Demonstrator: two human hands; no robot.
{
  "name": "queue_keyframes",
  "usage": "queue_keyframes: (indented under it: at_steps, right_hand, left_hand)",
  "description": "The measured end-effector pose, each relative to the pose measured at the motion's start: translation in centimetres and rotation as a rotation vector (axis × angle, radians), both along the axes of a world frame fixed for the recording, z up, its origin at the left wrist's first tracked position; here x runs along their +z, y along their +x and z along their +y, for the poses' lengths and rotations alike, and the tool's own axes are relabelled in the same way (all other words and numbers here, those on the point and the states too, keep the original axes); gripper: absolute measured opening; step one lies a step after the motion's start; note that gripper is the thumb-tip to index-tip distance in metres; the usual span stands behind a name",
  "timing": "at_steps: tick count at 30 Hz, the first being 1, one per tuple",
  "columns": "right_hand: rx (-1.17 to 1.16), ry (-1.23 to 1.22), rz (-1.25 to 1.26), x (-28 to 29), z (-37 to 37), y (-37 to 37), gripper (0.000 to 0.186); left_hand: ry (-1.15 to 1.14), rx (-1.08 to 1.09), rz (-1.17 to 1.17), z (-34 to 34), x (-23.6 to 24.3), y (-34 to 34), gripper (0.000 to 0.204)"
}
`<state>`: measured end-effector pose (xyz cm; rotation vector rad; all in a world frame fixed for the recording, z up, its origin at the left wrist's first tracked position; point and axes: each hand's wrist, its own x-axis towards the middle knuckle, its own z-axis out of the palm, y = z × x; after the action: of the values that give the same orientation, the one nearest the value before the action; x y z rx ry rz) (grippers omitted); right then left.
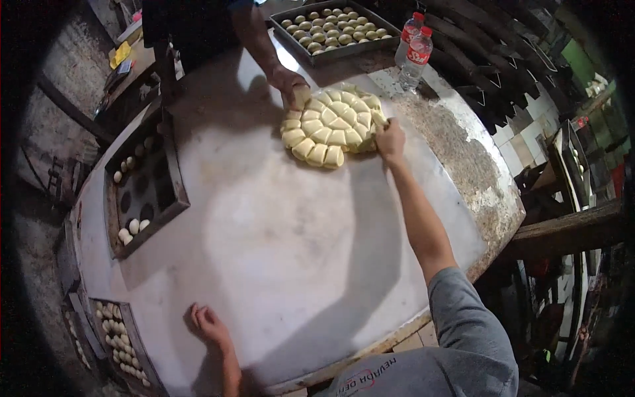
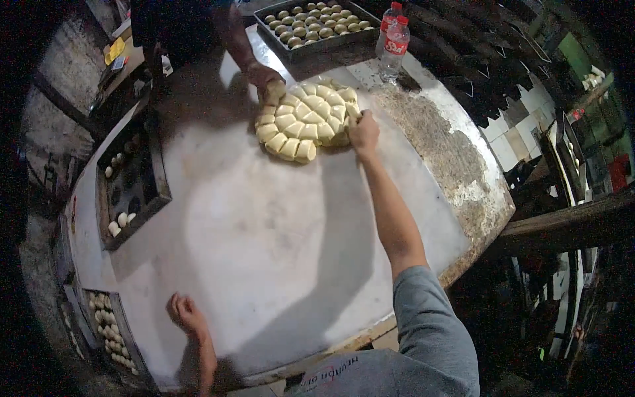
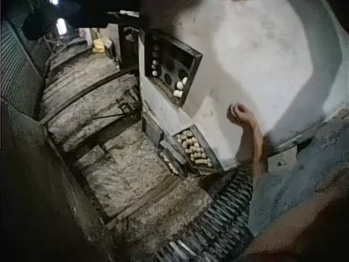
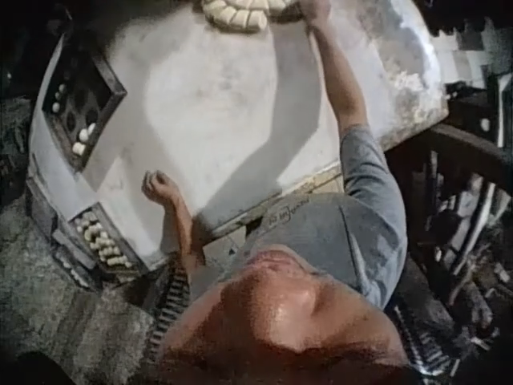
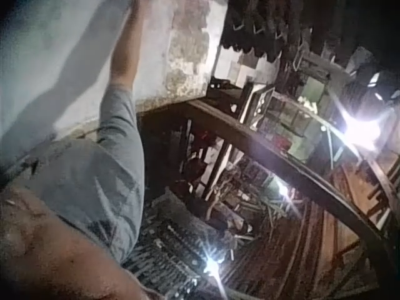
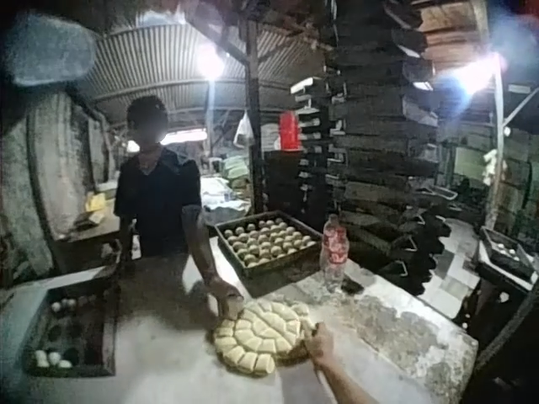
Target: Rolling and arranging raw dough pieces into round shapes and arranging them into bakery trays on a large production table.
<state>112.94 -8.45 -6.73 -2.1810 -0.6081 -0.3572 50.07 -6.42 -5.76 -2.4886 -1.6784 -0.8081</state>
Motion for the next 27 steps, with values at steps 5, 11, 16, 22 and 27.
queue_keyframes:
  at_steps: [5,11,16,22,27]
  right_hand:
    - [0.09,0.234,0.509,1.1,-7.9,-5.8,0.031]
    - [-0.045,0.806,1.141,4.0,-12.4,-24.9,0.021]
    - [0.13,0.158,0.863,5.5,-14.6,-46.3,0.023]
    - [-0.012,0.876,1.208,3.7,-18.3,-50.0,0.019]
    - [0.187,-0.535,0.381,2.9,-23.7,-43.3,0.034]
  left_hand:
    - [-0.234,-0.147,-0.573,-1.5,-2.2,7.8,0.012]
    - [-0.856,-0.5,-0.879,-9.0,-1.6,15.4,0.04]
    - [-1.113,-0.555,-1.043,-13.7,0.4,9.2,0.074]
    - [-0.991,-0.078,-1.037,-11.5,2.9,-5.1,0.027]
    - [-0.677,-0.271,-0.42,-6.7,3.3,-14.3,0.026]
